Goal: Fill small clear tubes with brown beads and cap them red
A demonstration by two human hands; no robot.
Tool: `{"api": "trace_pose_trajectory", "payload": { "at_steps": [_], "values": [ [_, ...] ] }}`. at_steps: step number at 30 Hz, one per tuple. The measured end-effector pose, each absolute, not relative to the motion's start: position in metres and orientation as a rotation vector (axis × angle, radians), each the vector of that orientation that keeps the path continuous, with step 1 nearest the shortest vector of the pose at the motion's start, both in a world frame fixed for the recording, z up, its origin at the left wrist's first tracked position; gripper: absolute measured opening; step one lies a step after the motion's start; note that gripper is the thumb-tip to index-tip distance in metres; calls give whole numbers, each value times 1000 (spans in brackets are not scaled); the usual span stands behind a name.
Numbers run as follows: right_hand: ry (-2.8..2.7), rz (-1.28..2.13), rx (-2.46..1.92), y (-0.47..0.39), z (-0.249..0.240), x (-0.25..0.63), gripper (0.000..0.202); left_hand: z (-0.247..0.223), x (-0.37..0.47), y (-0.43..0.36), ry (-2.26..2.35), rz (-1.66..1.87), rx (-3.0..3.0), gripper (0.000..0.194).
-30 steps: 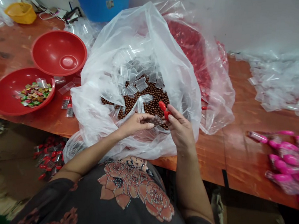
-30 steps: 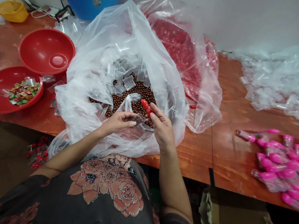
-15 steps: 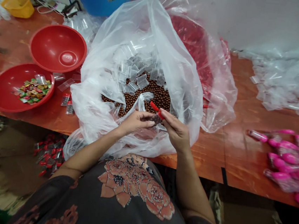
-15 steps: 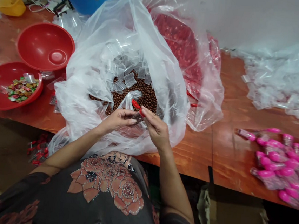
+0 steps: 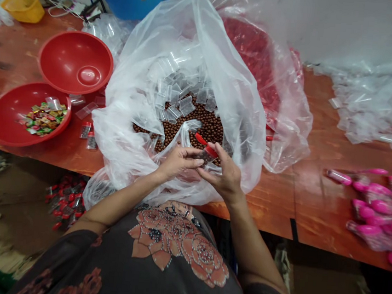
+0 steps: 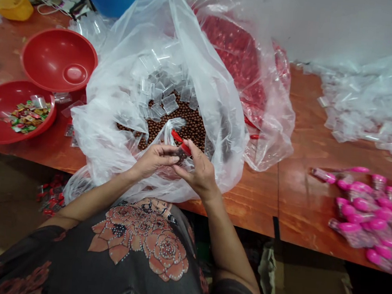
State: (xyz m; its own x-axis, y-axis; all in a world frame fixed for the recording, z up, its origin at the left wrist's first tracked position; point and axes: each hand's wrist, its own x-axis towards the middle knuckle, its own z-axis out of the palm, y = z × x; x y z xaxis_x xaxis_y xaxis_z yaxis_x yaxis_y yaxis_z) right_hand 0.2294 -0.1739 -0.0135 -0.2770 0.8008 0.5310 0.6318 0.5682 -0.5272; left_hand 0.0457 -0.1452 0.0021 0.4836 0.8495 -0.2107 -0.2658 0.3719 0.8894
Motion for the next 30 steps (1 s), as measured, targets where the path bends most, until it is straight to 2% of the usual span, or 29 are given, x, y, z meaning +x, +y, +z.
{"api": "trace_pose_trajectory", "payload": {
  "at_steps": [3,5,7,9,14,17,23,30],
  "values": [
    [-1960,396,-1174,-175,-20,232,95,4,47,-146,779,771,822,41],
    [-1980,431,-1146,-175,-23,232,102,6,48,-145,776,709,698,52],
    [-2061,364,-1109,-175,-24,231,109,8,50,-144,746,634,583,66],
    [-2136,257,-1078,-177,-23,228,112,10,53,-143,717,574,522,71],
    [-2101,149,-1030,-181,-21,223,102,13,59,-144,842,621,479,41],
    [-2079,166,-1111,-181,-20,223,98,15,60,-145,885,630,452,30],
    [-2268,94,-1168,-173,-18,224,77,15,64,-150,970,719,456,25],
    [-2411,33,-1082,-157,-16,228,65,7,68,-157,1015,888,601,26]
  ]
}}
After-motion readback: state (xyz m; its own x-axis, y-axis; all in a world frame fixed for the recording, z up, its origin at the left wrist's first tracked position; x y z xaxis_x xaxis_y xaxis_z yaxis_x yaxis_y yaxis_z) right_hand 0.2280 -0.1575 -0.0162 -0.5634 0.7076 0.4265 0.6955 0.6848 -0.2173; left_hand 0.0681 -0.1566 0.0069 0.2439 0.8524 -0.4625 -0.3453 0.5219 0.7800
